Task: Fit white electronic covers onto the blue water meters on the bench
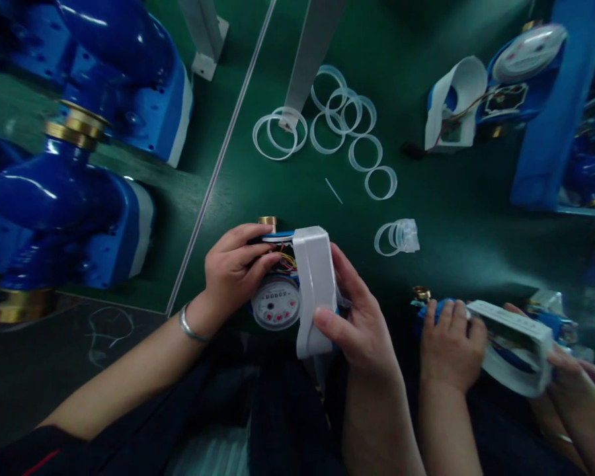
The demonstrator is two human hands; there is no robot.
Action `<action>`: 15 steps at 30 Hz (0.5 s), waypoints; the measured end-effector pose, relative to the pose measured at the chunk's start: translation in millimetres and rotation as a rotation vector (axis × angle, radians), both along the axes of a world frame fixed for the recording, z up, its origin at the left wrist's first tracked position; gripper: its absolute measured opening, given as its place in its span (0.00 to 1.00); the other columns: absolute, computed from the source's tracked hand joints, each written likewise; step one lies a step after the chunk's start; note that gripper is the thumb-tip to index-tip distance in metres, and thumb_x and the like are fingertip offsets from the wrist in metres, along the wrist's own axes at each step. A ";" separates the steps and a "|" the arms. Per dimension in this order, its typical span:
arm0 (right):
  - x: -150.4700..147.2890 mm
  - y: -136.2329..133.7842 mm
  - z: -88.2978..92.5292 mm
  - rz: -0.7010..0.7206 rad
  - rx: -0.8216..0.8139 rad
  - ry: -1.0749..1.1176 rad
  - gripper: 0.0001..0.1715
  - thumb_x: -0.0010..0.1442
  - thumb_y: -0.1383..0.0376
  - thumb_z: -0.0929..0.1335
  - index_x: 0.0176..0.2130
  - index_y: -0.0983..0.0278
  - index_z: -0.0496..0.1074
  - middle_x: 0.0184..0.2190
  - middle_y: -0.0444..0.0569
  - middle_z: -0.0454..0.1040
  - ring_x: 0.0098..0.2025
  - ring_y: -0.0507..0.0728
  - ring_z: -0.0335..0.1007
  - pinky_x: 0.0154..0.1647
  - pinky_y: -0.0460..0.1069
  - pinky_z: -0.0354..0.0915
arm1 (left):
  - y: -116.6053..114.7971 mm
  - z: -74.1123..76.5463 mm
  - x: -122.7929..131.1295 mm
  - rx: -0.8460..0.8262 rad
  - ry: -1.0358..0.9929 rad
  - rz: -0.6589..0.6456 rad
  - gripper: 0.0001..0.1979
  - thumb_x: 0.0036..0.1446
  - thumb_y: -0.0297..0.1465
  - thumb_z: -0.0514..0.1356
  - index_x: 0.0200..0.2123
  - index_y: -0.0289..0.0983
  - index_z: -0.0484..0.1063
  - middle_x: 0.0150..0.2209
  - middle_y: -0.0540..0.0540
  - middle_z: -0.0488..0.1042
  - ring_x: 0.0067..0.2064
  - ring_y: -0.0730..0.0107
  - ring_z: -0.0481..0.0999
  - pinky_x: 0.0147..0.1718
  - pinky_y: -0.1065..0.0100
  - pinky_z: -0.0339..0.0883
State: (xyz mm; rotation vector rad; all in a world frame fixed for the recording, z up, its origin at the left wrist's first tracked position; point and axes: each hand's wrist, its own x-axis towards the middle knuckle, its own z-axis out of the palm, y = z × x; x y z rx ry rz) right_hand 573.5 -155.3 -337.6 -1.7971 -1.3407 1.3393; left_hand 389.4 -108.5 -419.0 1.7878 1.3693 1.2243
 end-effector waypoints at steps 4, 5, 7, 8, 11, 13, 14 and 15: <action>-10.2 3.8 3.3 0.013 -0.061 0.029 0.43 0.52 0.49 0.67 0.62 0.54 0.51 0.60 0.48 0.58 0.56 0.66 0.60 0.51 0.62 0.63 | 0.9 0.4 1.5 -0.056 -0.061 0.062 0.07 0.49 0.31 0.64 0.25 0.33 0.73 0.37 0.41 0.77 0.40 0.67 0.76 0.41 0.63 0.71; -11.5 5.0 4.3 0.020 -0.064 0.030 0.43 0.52 0.49 0.67 0.62 0.54 0.52 0.60 0.48 0.58 0.56 0.66 0.61 0.51 0.62 0.63 | 1.3 0.6 1.5 -0.072 -0.071 0.072 0.07 0.49 0.31 0.64 0.25 0.33 0.73 0.36 0.42 0.77 0.40 0.67 0.76 0.41 0.63 0.72; -15.0 6.8 6.1 0.030 -0.052 0.022 0.41 0.52 0.49 0.67 0.61 0.54 0.53 0.59 0.48 0.58 0.57 0.65 0.60 0.53 0.62 0.62 | 2.3 1.1 1.3 -0.100 -0.082 0.089 0.08 0.48 0.32 0.64 0.23 0.34 0.72 0.36 0.43 0.77 0.39 0.68 0.76 0.40 0.63 0.72; -17.2 7.4 6.8 0.035 -0.041 0.009 0.40 0.53 0.49 0.67 0.61 0.54 0.54 0.60 0.48 0.58 0.57 0.65 0.59 0.54 0.62 0.61 | 2.8 1.3 1.2 -0.111 -0.083 0.096 0.08 0.48 0.32 0.65 0.23 0.34 0.72 0.35 0.44 0.77 0.39 0.68 0.76 0.39 0.63 0.72; -23.9 7.5 8.7 0.054 -0.005 -0.044 0.38 0.54 0.52 0.67 0.61 0.53 0.54 0.60 0.47 0.56 0.60 0.64 0.55 0.58 0.63 0.56 | 3.8 1.2 1.2 -0.129 -0.086 0.116 0.08 0.48 0.32 0.65 0.22 0.35 0.71 0.35 0.45 0.77 0.38 0.69 0.76 0.38 0.64 0.72; -27.8 6.6 10.1 0.075 0.016 -0.082 0.37 0.54 0.53 0.67 0.60 0.52 0.54 0.61 0.46 0.55 0.61 0.63 0.52 0.60 0.63 0.53 | 4.0 0.6 1.6 -0.127 -0.095 0.127 0.08 0.47 0.31 0.65 0.22 0.34 0.71 0.35 0.44 0.77 0.38 0.69 0.76 0.38 0.64 0.72; -29.6 6.0 10.9 0.088 0.023 -0.105 0.37 0.55 0.54 0.68 0.60 0.51 0.54 0.61 0.45 0.55 0.62 0.63 0.51 0.60 0.63 0.51 | 4.1 0.3 1.9 -0.125 -0.099 0.130 0.08 0.47 0.31 0.65 0.22 0.34 0.71 0.35 0.44 0.77 0.39 0.68 0.76 0.38 0.65 0.72; -31.5 5.3 11.8 0.099 0.027 -0.135 0.36 0.55 0.55 0.68 0.60 0.51 0.54 0.61 0.45 0.54 0.62 0.63 0.50 0.61 0.63 0.50 | 4.1 0.1 2.3 -0.122 -0.102 0.131 0.08 0.48 0.30 0.65 0.21 0.34 0.71 0.35 0.43 0.77 0.39 0.68 0.76 0.38 0.65 0.72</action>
